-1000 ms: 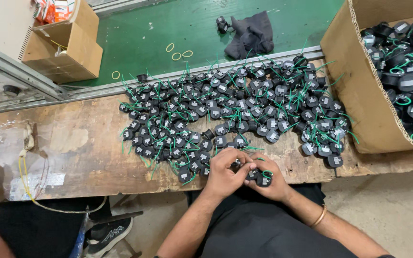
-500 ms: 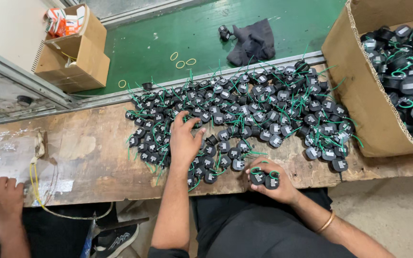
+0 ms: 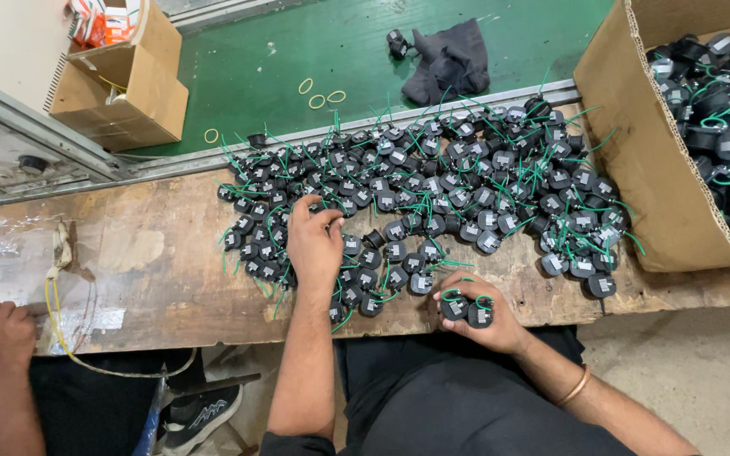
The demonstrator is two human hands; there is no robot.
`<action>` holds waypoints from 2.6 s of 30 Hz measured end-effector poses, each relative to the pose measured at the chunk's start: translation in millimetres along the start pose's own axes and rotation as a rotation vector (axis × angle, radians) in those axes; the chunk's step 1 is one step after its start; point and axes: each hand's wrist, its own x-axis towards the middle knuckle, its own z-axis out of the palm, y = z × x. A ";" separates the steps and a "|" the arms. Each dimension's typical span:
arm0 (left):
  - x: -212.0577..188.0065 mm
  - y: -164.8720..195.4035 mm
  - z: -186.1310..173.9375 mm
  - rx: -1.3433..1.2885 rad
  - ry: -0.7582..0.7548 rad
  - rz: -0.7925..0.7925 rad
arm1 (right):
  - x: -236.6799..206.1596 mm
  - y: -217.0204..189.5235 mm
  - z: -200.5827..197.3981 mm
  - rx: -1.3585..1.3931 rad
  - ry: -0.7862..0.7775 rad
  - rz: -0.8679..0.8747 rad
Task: The person picks up black power plugs with green wires one at a time from a pile on the workbench, handles and turns each plug in both hands, and places it in an arranged group on the bench. A second worker at the left side of the bench handles similar plugs and a yellow cable.
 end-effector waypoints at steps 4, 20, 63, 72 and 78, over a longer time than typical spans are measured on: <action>3.6 4.1 0.1 0.046 0.019 0.087 | 0.2 -1.1 -0.5 -0.015 0.003 -0.014; -3.8 13.5 -16.2 -0.654 0.254 0.154 | -5.8 5.2 -0.6 0.162 0.003 0.060; -52.0 102.7 -4.6 -0.716 -0.282 0.373 | -0.1 8.8 0.5 1.404 0.226 0.131; 42.8 4.1 -24.8 0.119 0.057 0.097 | -0.5 8.9 -1.7 1.346 0.180 0.243; 30.4 -11.5 -14.5 0.165 0.079 0.144 | -0.6 12.4 -4.4 1.525 0.160 0.236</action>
